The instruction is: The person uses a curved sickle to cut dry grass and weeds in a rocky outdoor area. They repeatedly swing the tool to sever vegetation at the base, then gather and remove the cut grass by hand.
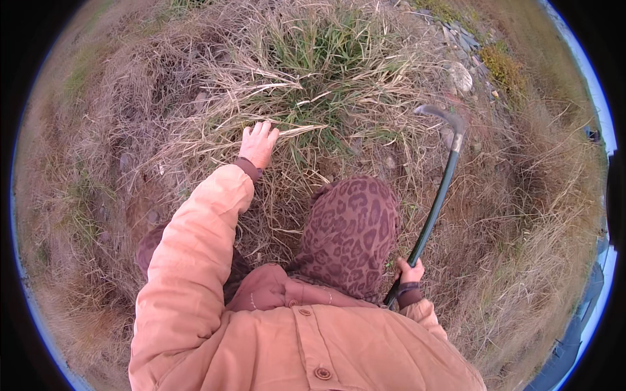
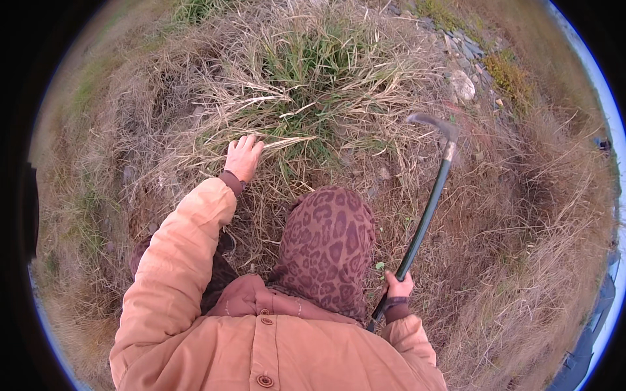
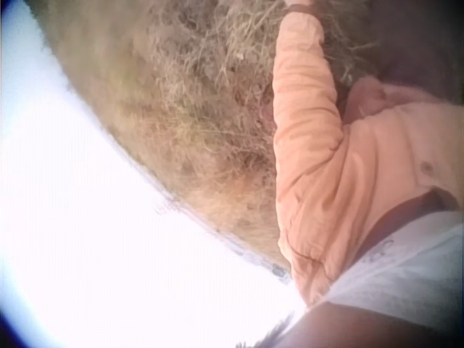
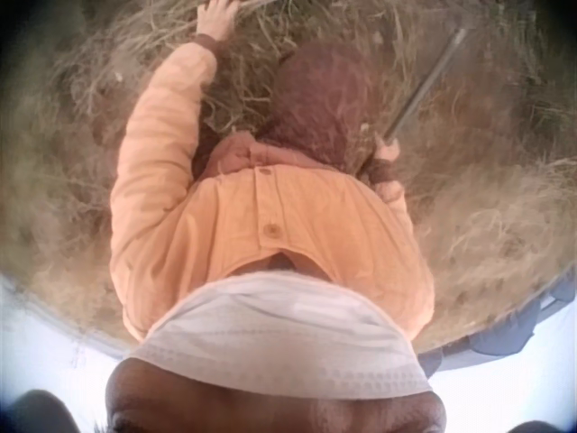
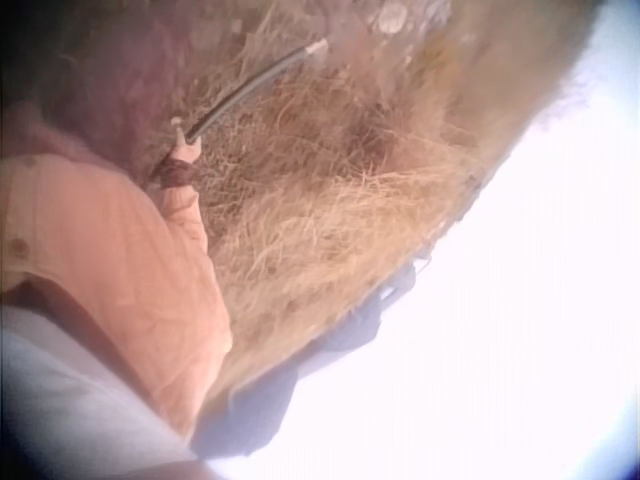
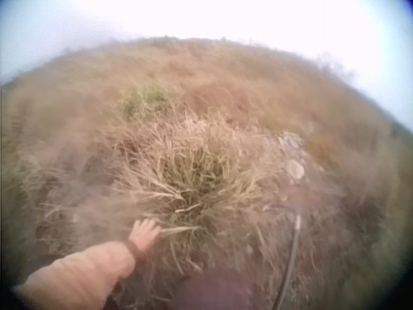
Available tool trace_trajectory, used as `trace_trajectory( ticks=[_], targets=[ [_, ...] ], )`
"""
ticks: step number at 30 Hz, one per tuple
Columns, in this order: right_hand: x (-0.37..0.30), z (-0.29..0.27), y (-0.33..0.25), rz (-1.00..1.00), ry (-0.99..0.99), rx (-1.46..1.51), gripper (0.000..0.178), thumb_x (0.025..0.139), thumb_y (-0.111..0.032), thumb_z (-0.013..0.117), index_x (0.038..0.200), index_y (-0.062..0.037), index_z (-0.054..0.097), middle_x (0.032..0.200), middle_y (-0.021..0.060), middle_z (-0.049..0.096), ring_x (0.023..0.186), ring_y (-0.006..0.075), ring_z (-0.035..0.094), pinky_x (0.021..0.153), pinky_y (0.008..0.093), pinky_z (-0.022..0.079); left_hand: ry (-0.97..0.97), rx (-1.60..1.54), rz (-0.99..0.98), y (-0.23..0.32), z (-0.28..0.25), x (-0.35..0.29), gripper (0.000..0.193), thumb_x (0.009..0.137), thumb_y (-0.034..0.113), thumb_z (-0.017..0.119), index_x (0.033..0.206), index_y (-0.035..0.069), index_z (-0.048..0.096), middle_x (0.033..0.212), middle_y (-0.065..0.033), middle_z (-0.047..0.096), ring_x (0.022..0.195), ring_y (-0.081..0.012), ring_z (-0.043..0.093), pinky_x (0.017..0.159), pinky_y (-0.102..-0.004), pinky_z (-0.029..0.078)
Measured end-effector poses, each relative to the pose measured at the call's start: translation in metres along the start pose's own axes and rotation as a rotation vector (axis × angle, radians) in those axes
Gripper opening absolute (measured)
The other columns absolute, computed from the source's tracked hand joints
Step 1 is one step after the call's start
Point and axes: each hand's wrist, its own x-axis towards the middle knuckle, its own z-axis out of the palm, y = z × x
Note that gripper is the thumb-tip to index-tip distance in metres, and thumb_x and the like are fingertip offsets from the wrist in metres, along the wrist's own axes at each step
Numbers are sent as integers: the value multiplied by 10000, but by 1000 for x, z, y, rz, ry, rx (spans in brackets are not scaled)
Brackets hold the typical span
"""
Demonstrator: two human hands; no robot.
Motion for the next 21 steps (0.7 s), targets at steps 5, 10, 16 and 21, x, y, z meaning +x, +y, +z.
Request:
trace_trajectory(
  ticks=[5, 10, 16, 21],
  targets=[
    [-75, -39, 35, 283, -78, -7, 186, 672, 21, 614, 671, -52, 443, 465, 46, 456, 334, 158, 432, 318, 283, 357, 6, -6, -27, 15, -1, 6, 311, 690, 84, 540, 999, 102, 509, 1106, -97, 472, 1027, -234, 444, 834, -432, 341],
    [-54, -21, 26, 504, -244, 154, 155, 683, -1, 595, 708, -31, 444, 480, 54, 432, 345, 168, 415, 326, 292, 336, 41, 8, -117, 28, -12, 13, 346, 669, 92, 548, 1012, 102, 508, 1063, -82, 471, 1008, -230, 444, 800, -429, 330],
    [-2, 16, -3, 458, -202, 168, 176, 701, -10, 573, 737, -53, 405, 479, 48, 420, 335, 165, 404, 307, 311, 337, 121, -20, -117, 38, -23, 17, 349, 651, 93, 558, 997, 100, 511, 1047, -75, 466, 1006, -229, 431, 802, -418, 320],
    [61, 50, -21, 280, -165, 94, 173, 692, -3, 570, 714, -53, 406, 483, 43, 429, 334, 153, 416, 295, 301, 342, 56, -60, -86, 45, -18, 12, 348, 668, 95, 548, 1015, 104, 524, 1050, -72, 462, 1023, -225, 426, 832, -413, 306]
  ],
)
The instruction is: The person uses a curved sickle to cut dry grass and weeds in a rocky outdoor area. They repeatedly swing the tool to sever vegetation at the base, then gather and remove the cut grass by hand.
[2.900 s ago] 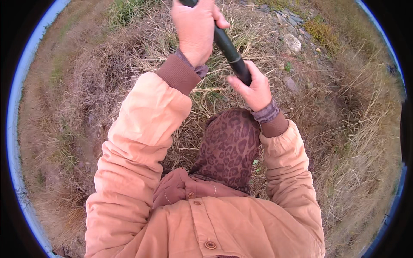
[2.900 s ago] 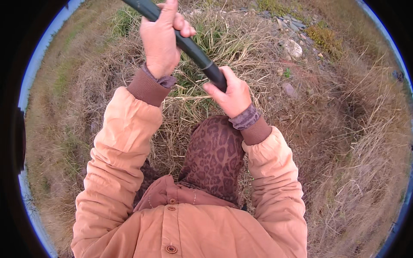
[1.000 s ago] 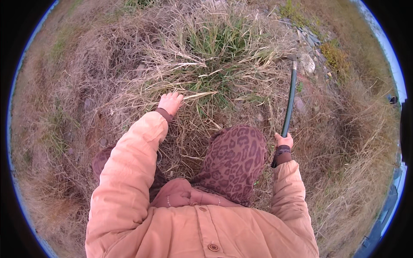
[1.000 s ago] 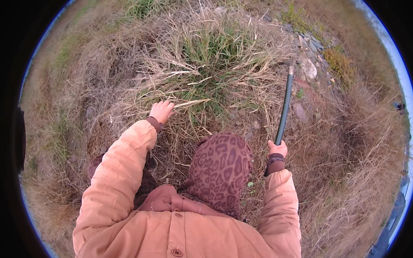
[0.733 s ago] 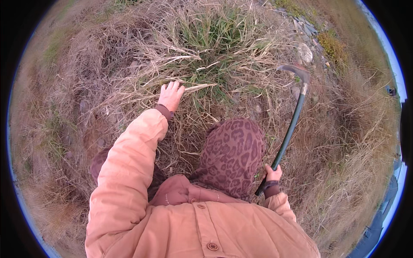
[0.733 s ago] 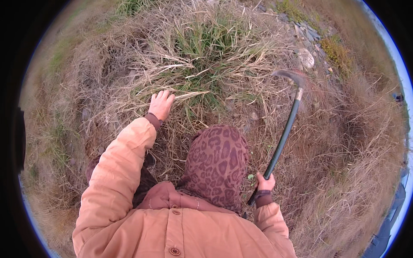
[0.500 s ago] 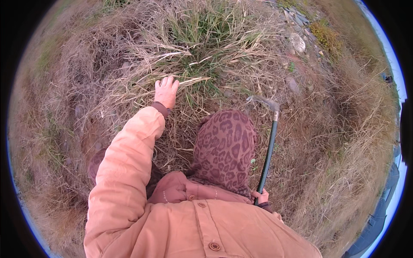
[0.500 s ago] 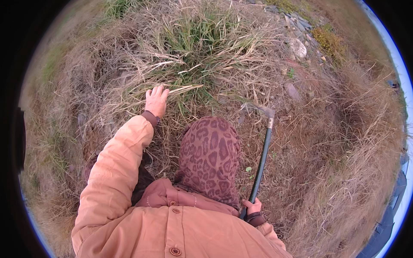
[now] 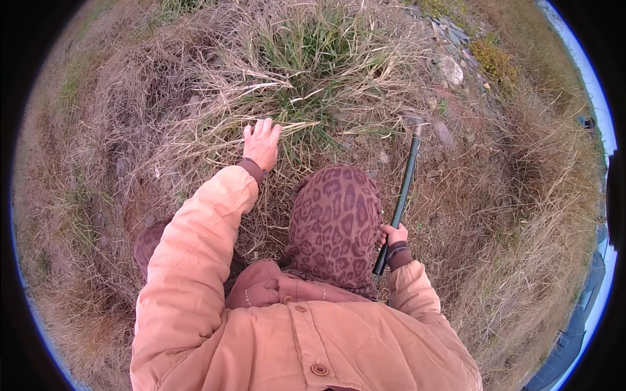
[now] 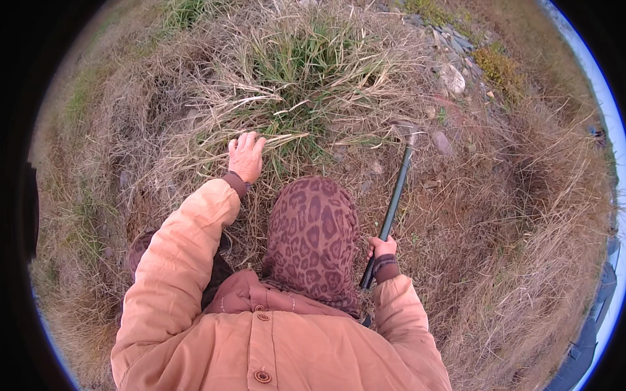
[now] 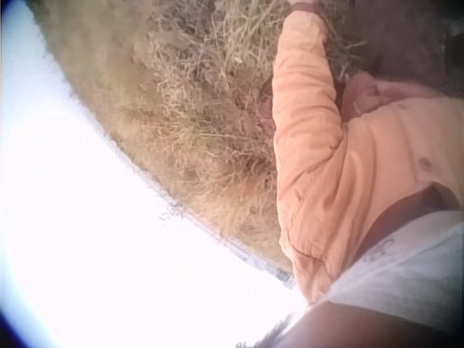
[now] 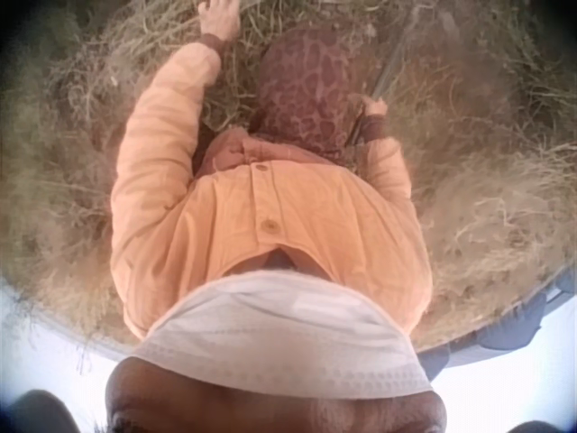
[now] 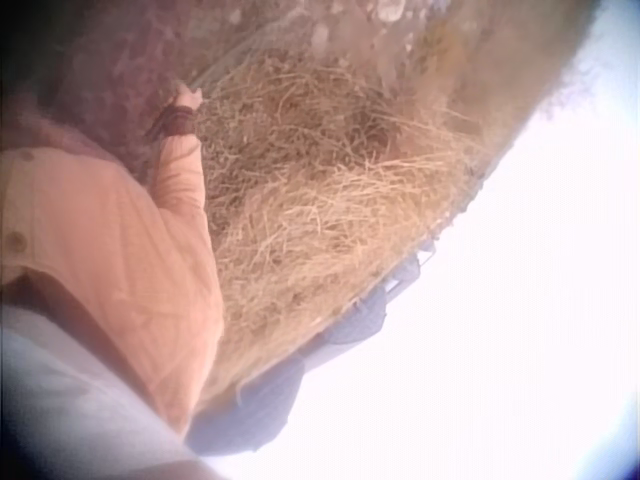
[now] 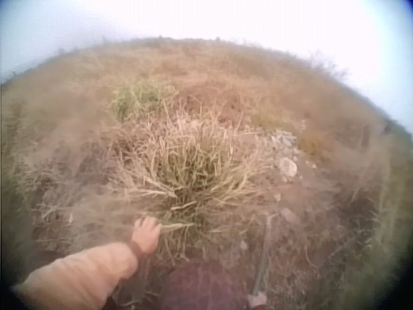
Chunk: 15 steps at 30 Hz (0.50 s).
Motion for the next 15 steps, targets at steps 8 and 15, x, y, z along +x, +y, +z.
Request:
trace_trajectory(
  ticks=[8, 15],
  targets=[
    [65, 60, -70, -145, -157, 23, 102, 677, -33, 610, 683, -15, 510, 505, 31, 491, 365, 125, 438, 341, 261, 345, -30, -61, 99, 16, 6, -4, 288, 684, 99, 533, 971, 81, 519, 1068, -89, 464, 1034, -233, 420, 863, -437, 298],
    [43, 73, -97, -685, -61, -580, 183, 629, -74, 619, 765, -13, 512, 571, 42, 510, 460, 132, 484, 449, 279, 406, 66, -230, 190, 30, -9, 11, 293, 689, 72, 534, 982, 93, 542, 1019, -63, 487, 1002, -215, 453, 857, -398, 282]
  ],
)
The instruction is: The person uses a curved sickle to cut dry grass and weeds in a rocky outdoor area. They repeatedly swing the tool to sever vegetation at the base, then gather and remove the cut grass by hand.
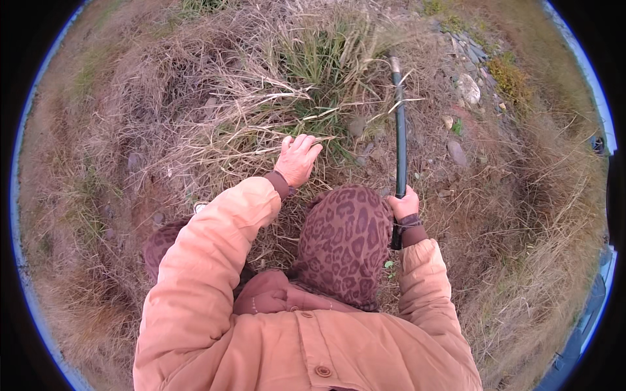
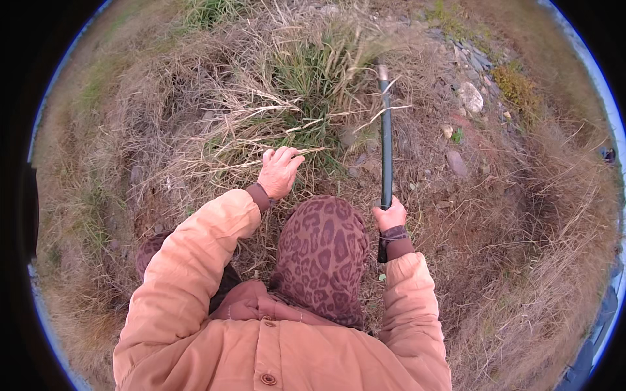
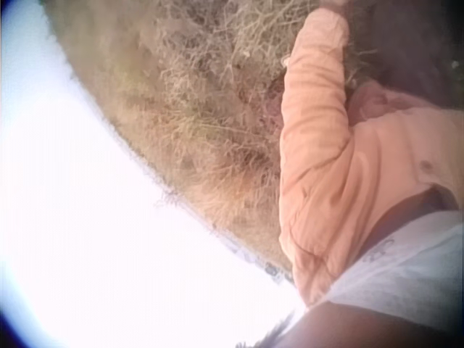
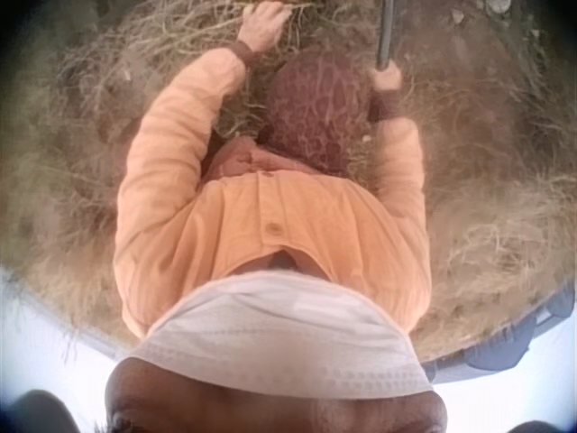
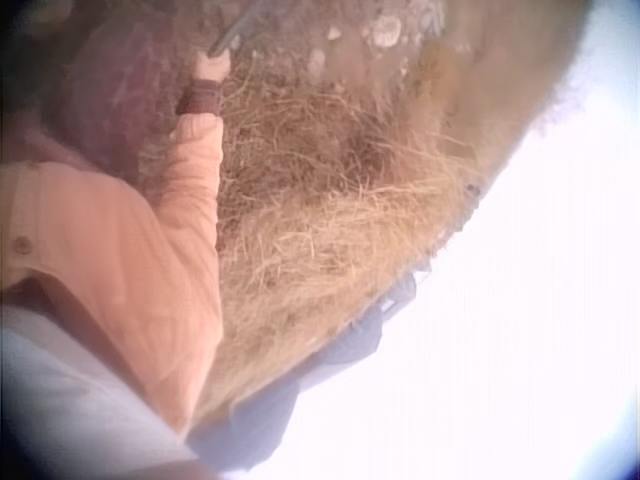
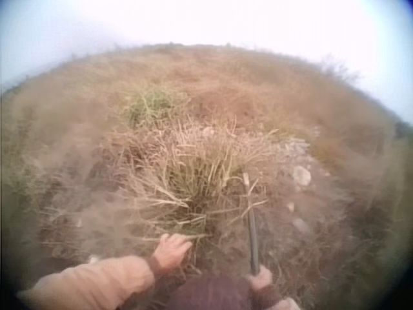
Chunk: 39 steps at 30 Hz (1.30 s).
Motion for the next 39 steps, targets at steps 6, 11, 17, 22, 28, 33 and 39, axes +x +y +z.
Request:
trace_trajectory(
  ticks=[6, 11, 17, 22, 28, 33, 39],
  targets=[
    [-5, -20, -25, -192, -26, -398, 231, 666, -121, 594, 854, -2, 530, 651, 207, 566, 658, 365, 581, 591, 380, 463, 54, -27, 440, 14, -6, 35, 260, 695, 115, 501, 952, 91, 523, 960, -39, 484, 939, -169, 474, 820, -326, 340],
    [5, -29, -46, -246, -81, -489, 290, 663, -115, 611, 892, 10, 484, 639, 230, 556, 642, 390, 566, 578, 434, 456, -164, 15, 669, 24, 26, 92, 358, 680, 179, 562, 1016, 73, 494, 1015, -50, 479, 985, -188, 445, 897, -321, 325],
    [-5, -45, -80, -300, -101, -562, 276, 664, -85, 604, 892, -15, 465, 613, 207, 554, 627, 382, 570, 569, 432, 469, -573, 246, 751, 35, 86, 137, 723, 656, 315, 657, 1275, 133, 331, 1345, -77, 310, 1281, -227, 231, 1076, -416, 123],
    [10, -23, -107, -430, -236, -548, 273, 641, -73, 601, 861, -47, 442, 584, 172, 547, 591, 364, 563, 546, 440, 456, -632, 553, 565, -9, 118, 174, 465, 813, 243, 483, 1259, 149, 391, 1392, -26, 246, 1302, -220, 185, 1018, -541, 166],
    [24, -20, -107, -275, -216, -362, 208, 669, -72, 602, 832, -32, 479, 565, 161, 532, 557, 320, 581, 514, 374, 460, -635, 594, 331, -80, 138, 200, 474, 822, 170, 456, 1284, 229, 364, 1421, -29, 155, 1266, -208, 238, 846, -514, 378],
    [-1, -48, -68, -41, -3, -106, 193, 683, -61, 619, 846, -11, 529, 527, 17, 456, 475, 78, 461, 465, 238, 398, -464, 796, 270, -130, 142, 189, 443, 773, 167, 487, 1211, 116, 455, 1347, -62, 312, 1091, -177, 402, 794, -420, 423],
    [-77, -50, -10, 321, 264, -7, 182, 666, -13, 620, 811, -14, 510, 577, -30, 448, 519, 38, 416, 476, 206, 369, -610, 619, 99, -184, 113, 157, 373, 692, 139, 556, 1052, 45, 536, 1288, -71, 367, 1097, -177, 410, 760, -382, 429]
  ],
)
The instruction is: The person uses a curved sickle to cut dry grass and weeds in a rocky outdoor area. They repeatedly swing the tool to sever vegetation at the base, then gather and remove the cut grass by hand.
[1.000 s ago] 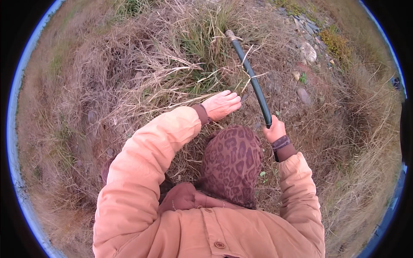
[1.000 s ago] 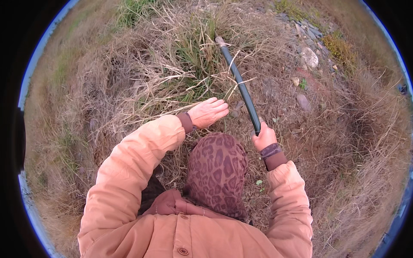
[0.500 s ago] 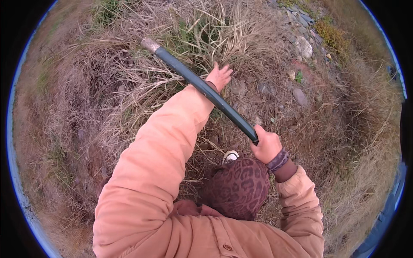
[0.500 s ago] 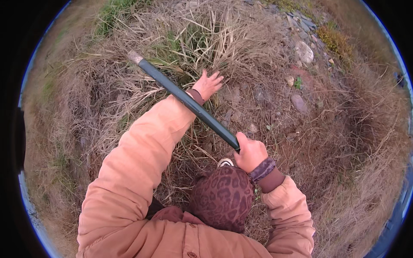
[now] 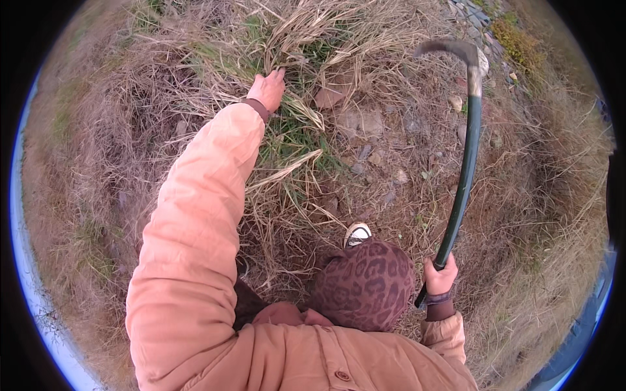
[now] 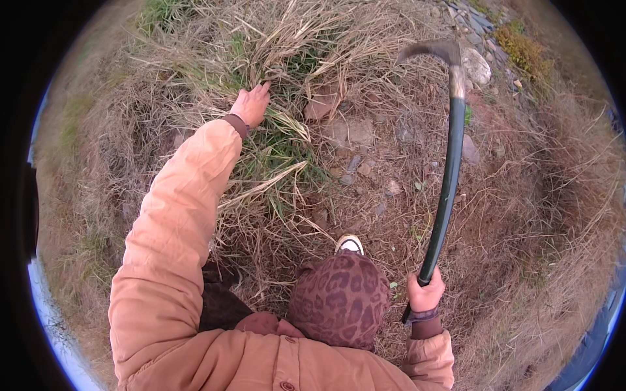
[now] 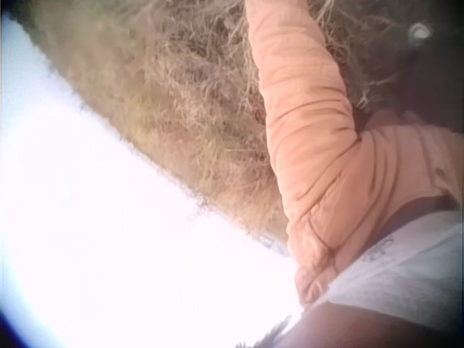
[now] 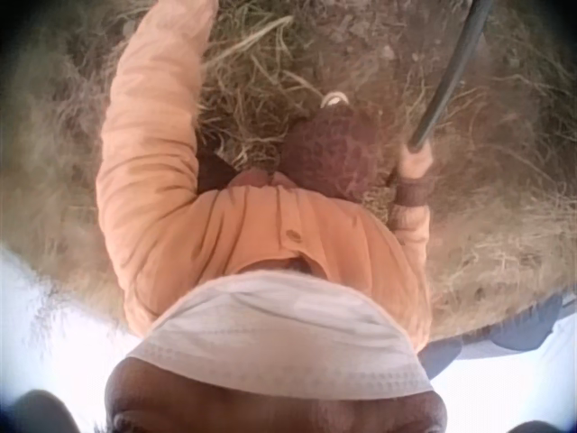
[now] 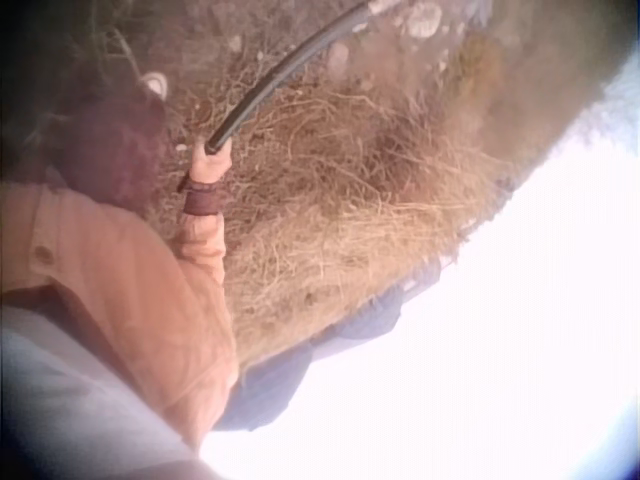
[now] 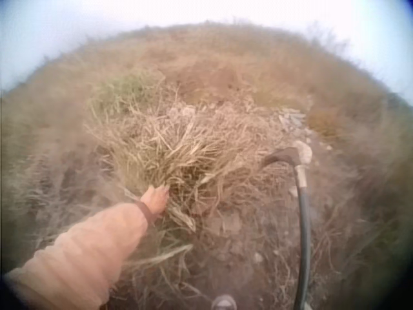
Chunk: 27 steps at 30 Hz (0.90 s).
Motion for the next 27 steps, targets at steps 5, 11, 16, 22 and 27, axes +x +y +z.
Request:
trace_trajectory(
  ticks=[5, 11, 16, 22, 27],
  targets=[
    [-23, 17, 36, 74, -135, 87, 154, 638, -28, 617, 723, -24, 489, 553, -26, 440, 458, 60, 411, 417, 227, 353, -21, -120, -18, 8, -7, -16, 422, 687, 163, 574, 1079, 20, 511, 1287, -95, 365, 1132, -214, 391, 779, -401, 423],
    [39, 78, 17, -96, -262, -3, 189, 618, -105, 634, 716, -19, 497, 561, 3, 456, 512, 99, 429, 485, 262, 386, -42, -189, 75, 8, -34, -46, 543, 707, 279, 609, 1151, 11, 446, 1253, -97, 400, 1109, -232, 407, 799, -376, 424],
    [74, 107, -45, -392, -288, -172, 227, 641, -99, 580, 837, 0, 522, 640, 198, 546, 621, 336, 578, 568, 363, 456, 393, -531, 355, 6, -76, -61, 354, 724, 210, 587, 1000, 25, 464, 1116, -107, 444, 947, -266, 494, 781, -372, 419],
    [94, 92, -93, -593, -375, -377, 227, 661, -60, 577, 851, 14, 477, 612, 221, 532, 611, 377, 562, 545, 397, 439, 320, -161, 810, 39, -96, -35, 766, 609, 357, 713, 1231, 78, 365, 1325, -69, 322, 1248, -218, 273, 1030, -355, 231],
    [88, 77, -96, -636, -418, -452, 280, 670, -71, 600, 891, 14, 451, 609, 227, 529, 639, 393, 561, 551, 417, 440, 157, 96, 444, 43, -72, 12, 1104, 417, 371, 809, 1338, 154, 241, 1413, -36, 174, 1298, -219, 187, 1042, -422, 211]
  ],
)
